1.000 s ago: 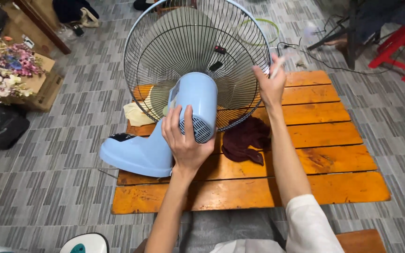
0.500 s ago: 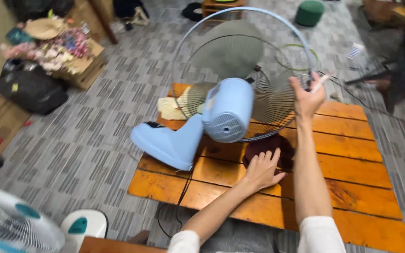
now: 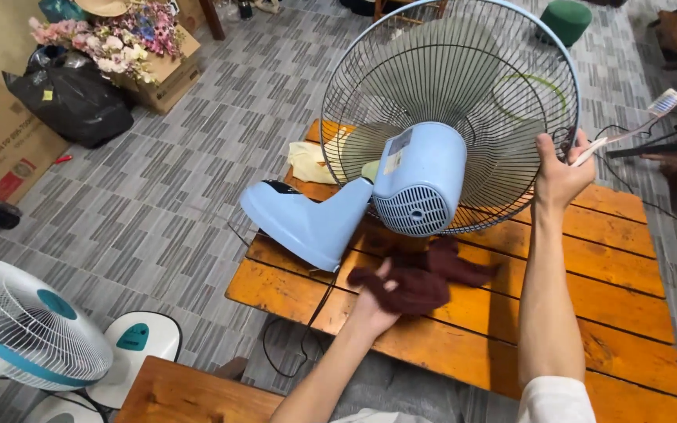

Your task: Cleaning a fan motor housing and grill using a toothbrush and a cloth.

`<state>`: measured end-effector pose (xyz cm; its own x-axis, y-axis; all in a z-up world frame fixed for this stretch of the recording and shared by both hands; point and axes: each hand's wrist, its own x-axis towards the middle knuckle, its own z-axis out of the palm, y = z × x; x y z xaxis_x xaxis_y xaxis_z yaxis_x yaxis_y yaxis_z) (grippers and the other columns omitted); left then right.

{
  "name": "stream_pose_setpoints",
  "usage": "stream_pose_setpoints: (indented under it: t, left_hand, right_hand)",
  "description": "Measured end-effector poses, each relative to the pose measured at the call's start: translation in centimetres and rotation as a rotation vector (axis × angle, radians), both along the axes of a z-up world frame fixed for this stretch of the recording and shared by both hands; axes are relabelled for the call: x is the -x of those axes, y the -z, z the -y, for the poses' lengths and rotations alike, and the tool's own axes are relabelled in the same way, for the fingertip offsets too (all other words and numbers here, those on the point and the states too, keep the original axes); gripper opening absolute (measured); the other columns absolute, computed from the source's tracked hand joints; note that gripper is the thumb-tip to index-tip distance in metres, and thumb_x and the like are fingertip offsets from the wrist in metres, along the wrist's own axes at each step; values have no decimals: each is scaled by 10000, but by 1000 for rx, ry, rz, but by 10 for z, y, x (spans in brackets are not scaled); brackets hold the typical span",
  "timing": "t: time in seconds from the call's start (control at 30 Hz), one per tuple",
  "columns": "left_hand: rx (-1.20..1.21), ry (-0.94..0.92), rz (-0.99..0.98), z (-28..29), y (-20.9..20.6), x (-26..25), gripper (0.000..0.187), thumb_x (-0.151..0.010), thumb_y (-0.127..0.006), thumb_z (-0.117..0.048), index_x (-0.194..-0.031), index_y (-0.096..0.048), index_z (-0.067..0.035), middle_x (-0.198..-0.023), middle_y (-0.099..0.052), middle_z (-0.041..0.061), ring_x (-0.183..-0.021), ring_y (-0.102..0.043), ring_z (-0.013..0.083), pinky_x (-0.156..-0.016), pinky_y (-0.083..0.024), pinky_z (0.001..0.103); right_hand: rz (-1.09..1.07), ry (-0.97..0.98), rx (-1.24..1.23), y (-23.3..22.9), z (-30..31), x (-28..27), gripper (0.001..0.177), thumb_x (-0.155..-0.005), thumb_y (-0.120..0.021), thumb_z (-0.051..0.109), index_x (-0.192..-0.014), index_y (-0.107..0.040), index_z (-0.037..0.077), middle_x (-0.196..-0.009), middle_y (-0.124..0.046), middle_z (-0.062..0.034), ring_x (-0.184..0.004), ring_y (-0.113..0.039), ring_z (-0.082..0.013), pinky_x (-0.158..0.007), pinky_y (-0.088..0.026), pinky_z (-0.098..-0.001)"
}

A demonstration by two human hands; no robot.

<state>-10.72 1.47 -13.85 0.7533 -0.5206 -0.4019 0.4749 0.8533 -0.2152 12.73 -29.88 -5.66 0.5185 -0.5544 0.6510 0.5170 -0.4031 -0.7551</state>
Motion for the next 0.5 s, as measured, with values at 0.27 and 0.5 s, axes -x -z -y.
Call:
stream_pose_setpoints:
  t: [0.27,0.5]
  left_hand:
    - [-22,-260,291,-101,-52,-14,410,-1047,-583,-340,-1395,-567,-124,-1070,-703,56,-1058,-666,192,-1007,-514,338]
    - [-889,-581,702,-131,-151,-116,519,-1023,-594,-206,-1525,-467,-163,-1191,-659,78,-1137,-634,163,-1036,-473,303]
  right_hand:
    - [65,-25,18,12,12,-6,788,-940,-981,345,-1411,-584,-147,-854,-283,24,-783,-368,-129,-734,-339,-259]
    - [84,-32,31,11,12,-4,875,-938,-958,450,-1433,-569,-157,-777,-243,37,-711,-318,-120,-725,-338,-289]
